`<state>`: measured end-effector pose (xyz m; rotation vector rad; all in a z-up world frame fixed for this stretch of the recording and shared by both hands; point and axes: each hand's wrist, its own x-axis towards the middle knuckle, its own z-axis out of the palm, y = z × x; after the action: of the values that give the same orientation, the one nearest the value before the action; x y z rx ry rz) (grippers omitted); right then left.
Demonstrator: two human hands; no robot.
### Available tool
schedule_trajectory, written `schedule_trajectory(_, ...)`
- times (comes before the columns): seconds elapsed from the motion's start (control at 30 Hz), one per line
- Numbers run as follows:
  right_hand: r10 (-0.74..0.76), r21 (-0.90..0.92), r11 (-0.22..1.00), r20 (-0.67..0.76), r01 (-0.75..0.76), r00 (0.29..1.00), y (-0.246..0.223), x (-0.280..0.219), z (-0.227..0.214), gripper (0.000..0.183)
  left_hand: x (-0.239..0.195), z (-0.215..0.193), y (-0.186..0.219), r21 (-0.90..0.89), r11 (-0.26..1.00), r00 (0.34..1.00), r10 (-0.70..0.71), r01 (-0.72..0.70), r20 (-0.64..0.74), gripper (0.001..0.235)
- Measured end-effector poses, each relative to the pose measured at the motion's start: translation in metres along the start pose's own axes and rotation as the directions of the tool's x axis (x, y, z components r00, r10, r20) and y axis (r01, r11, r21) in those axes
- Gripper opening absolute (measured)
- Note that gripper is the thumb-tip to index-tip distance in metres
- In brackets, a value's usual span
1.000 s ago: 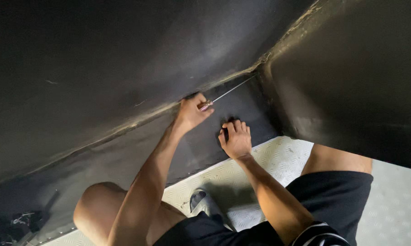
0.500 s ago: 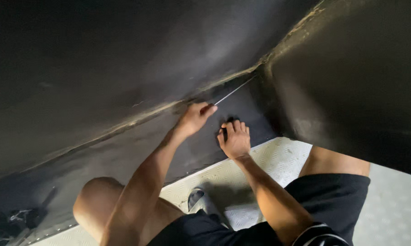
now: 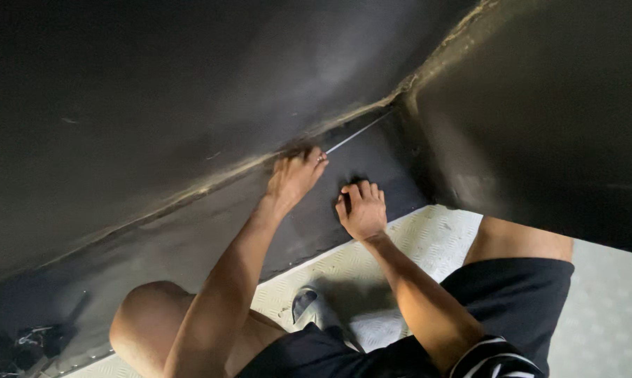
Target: The person kneels on a metal floor and uses a screwdriver to scrape a seam on a dark wall surface. They repeatedly scrape the same area and occasionally wipe the seam with their fingers.
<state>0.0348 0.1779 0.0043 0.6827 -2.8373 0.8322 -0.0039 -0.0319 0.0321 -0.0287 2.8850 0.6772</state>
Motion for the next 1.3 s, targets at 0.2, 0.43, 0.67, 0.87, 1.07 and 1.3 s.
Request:
schedule_trajectory(0.2, -0.009, 0.02, 1.0, -0.025, 0.009, 1.0, -0.001, 0.001, 0.002, 0.02, -0.002, -0.001, -0.004, 0.449, 0.878, 0.933, 0.286, -0.165, -0.217, 0.039)
schedule_trajectory(0.43, 0.006, 0.0, 1.0, -0.004, -0.006, 1.0, -0.002, 0.004, -0.002, 0.018, 0.002, 0.015, -0.011, -0.715, 0.624, 0.926, -0.037, 0.316, 0.377, 0.043)
schedule_trajectory(0.67, -0.018, 0.048, 0.999, -0.041, 0.02, 0.999, -0.003, 0.003, -0.003, 0.02, 0.003, 0.027, -0.017, -0.774, 0.308, 0.811, 0.013, 0.553, 0.585, 0.043)
schedule_trajectory(0.87, 0.006, 0.053, 0.999, -0.022, -0.005, 1.0, -0.001, 0.001, -0.001, 0.019, -0.009, 0.021, -0.014, -0.325, 0.944, 0.999, -0.054, 0.05, -0.001, 0.034)
schedule_trajectory(1.07, 0.002, 0.049, 0.999, -0.004, -0.002, 1.0, 0.002, 0.001, 0.0, 0.02, -0.014, 0.016, 0.0, 0.401, 0.896, 0.94, 0.284, -0.189, -0.192, 0.037)
schedule_trajectory(1.3, 0.011, 0.045, 0.999, -0.015, -0.011, 1.0, -0.001, 0.004, -0.004, 0.02, -0.015, 0.025, 0.003, 0.178, 0.98, 0.981, 0.116, -0.087, -0.157, 0.035)
